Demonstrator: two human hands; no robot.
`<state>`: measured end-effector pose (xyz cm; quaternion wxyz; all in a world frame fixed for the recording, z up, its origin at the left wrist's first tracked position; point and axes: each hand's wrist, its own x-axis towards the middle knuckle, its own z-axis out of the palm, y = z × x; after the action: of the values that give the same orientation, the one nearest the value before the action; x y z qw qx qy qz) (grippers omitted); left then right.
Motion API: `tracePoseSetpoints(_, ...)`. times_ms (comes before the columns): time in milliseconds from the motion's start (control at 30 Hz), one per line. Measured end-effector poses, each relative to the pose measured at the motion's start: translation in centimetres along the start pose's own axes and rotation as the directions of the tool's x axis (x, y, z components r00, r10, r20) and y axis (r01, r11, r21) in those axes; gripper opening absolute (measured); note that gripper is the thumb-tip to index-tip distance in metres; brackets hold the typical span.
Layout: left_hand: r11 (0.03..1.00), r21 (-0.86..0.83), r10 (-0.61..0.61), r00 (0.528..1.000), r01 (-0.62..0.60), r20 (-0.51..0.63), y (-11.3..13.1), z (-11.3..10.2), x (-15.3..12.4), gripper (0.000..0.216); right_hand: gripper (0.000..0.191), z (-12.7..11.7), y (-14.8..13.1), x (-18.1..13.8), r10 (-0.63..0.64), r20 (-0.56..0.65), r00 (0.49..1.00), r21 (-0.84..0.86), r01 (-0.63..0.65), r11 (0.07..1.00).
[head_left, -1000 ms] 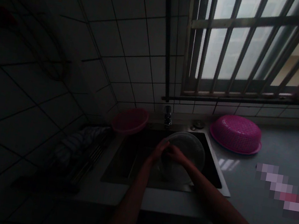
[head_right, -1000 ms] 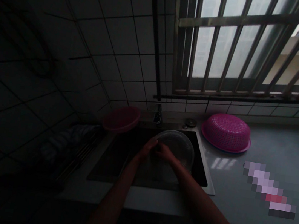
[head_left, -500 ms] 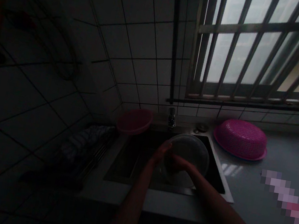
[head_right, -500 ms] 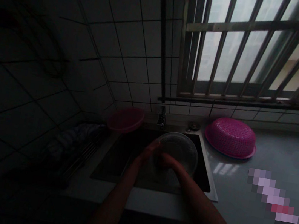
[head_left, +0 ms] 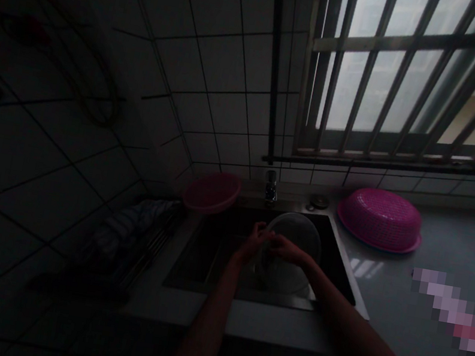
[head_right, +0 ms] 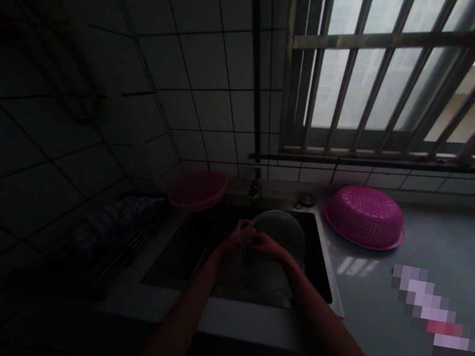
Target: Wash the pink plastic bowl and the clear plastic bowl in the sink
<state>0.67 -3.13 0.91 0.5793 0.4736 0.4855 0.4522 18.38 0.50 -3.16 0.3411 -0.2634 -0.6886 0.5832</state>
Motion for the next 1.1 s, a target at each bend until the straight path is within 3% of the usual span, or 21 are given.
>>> tracePoseSetpoints(33, 1.0, 0.002, 0.014, 1.0, -0.014, 0.003, 0.0, 0.0, 0.0, 0.084, 0.035, 0.7, 0.3, 0.0, 0.005, 0.058, 0.998, -0.013, -0.004, 1.0)
tracePoseSetpoints(100, 0.999, 0.003, 0.037, 0.997, -0.037, 0.066, 0.0, 0.1, 0.2, 0.082, 0.035, 1.3, 0.7, 0.3, -0.001, 0.04, 0.999, -0.027, 0.002, 1.0)
tracePoseSetpoints(200, 0.997, -0.045, 0.068, 0.989, -0.062, 0.134, 0.1, 0.3, 0.3, 0.069, 0.026, 0.1, 0.2, 0.9, -0.019, -0.197, 0.98, -0.024, 0.015, 1.0)
tracePoseSetpoints(267, 0.994, -0.094, 0.067, 0.991, -0.056, 0.119, 0.4, 0.5, 0.1, 0.069, 0.025, -1.5, -0.5, 1.1, -0.029, -0.406, 0.913, -0.009, 0.028, 1.0)
tracePoseSetpoints(333, 0.992, -0.124, 0.05, 0.992, -0.035, 0.116, 0.8, 0.6, -0.1, 0.071, 0.027, -2.5, -1.1, 1.0, -0.039, -0.531, 0.847, 0.014, 0.055, 0.998)
tracePoseSetpoints(400, 0.993, -0.105, 0.069, 0.991, -0.057, 0.113, 1.3, 0.8, -0.4, 0.068, 0.026, -2.3, -1.1, 0.8, -0.046, -0.466, 0.883, 0.032, 0.069, 0.997)
tracePoseSetpoints(467, 0.992, -0.06, 0.119, 0.988, -0.114, 0.098, 1.5, 0.8, -0.5, 0.063, 0.022, -0.9, -0.6, 0.5, -0.033, -0.2, 0.979, 0.028, 0.039, 0.999)
tracePoseSetpoints(500, 0.989, -0.044, 0.143, 0.986, -0.139, 0.09, 1.6, 0.8, -0.4, 0.062, 0.02, 0.0, -0.1, 0.5, -0.012, -0.034, 0.999, 0.003, 0.012, 1.0)
tracePoseSetpoints(567, 0.986, -0.034, 0.165, 0.985, -0.163, 0.06, 1.5, 0.7, -0.2, 0.064, 0.021, 1.4, 0.8, 0.5, 0.024, 0.183, 0.983, -0.079, -0.01, 0.997)
tracePoseSetpoints(633, 0.988, -0.041, 0.15, 0.989, -0.149, 0.02, 1.4, 0.7, 0.0, 0.064, 0.029, 1.7, 1.3, 0.7, 0.003, 0.121, 0.993, -0.16, 0.017, 0.987)
tracePoseSetpoints(700, 0.992, -0.061, 0.115, 0.993, -0.114, 0.01, 1.3, 0.7, 0.1, 0.062, 0.037, 0.7, 1.4, 1.1, -0.068, -0.164, 0.984, -0.242, 0.027, 0.97)
tracePoseSetpoints(767, 0.993, -0.082, 0.089, 0.995, -0.084, 0.054, 1.3, 0.7, 0.0, 0.061, 0.04, -0.8, 1.1, 1.4, -0.114, -0.426, 0.897, -0.303, -0.022, 0.953)
tracePoseSetpoints(800, 0.994, -0.082, 0.084, 0.993, -0.077, 0.079, 1.4, 0.8, -0.1, 0.061, 0.04, -1.4, 1.0, 1.5, -0.119, -0.487, 0.865, -0.314, -0.046, 0.948)
tracePoseSetpoints(867, 0.995, -0.052, 0.086, 0.992, -0.082, 0.095, 1.5, 0.9, -0.4, 0.059, 0.036, -1.8, 1.0, 1.4, -0.089, -0.456, 0.886, -0.293, -0.055, 0.955)
tracePoseSetpoints(967, 0.994, -0.005, 0.112, 0.992, -0.112, 0.06, 1.6, 1.0, -0.5, 0.058, 0.032, -0.4, 1.9, 1.0, -0.007, -0.181, 0.983, -0.205, -0.03, 0.978)
tracePoseSetpoints(1033, 0.992, 0.003, 0.129, 0.99, -0.13, 0.063, 1.5, 1.0, -0.4, 0.058, 0.029, 1.0, 2.7, 0.7, 0.051, -0.024, 0.998, -0.185, -0.054, 0.981)
tracePoseSetpoints(1100, 0.992, 0.005, 0.129, 0.989, -0.13, 0.077, 1.2, 0.9, -0.2, 0.058, 0.027, 1.6, 3.0, 0.6, 0.055, 0.033, 0.998, -0.186, -0.048, 0.981)
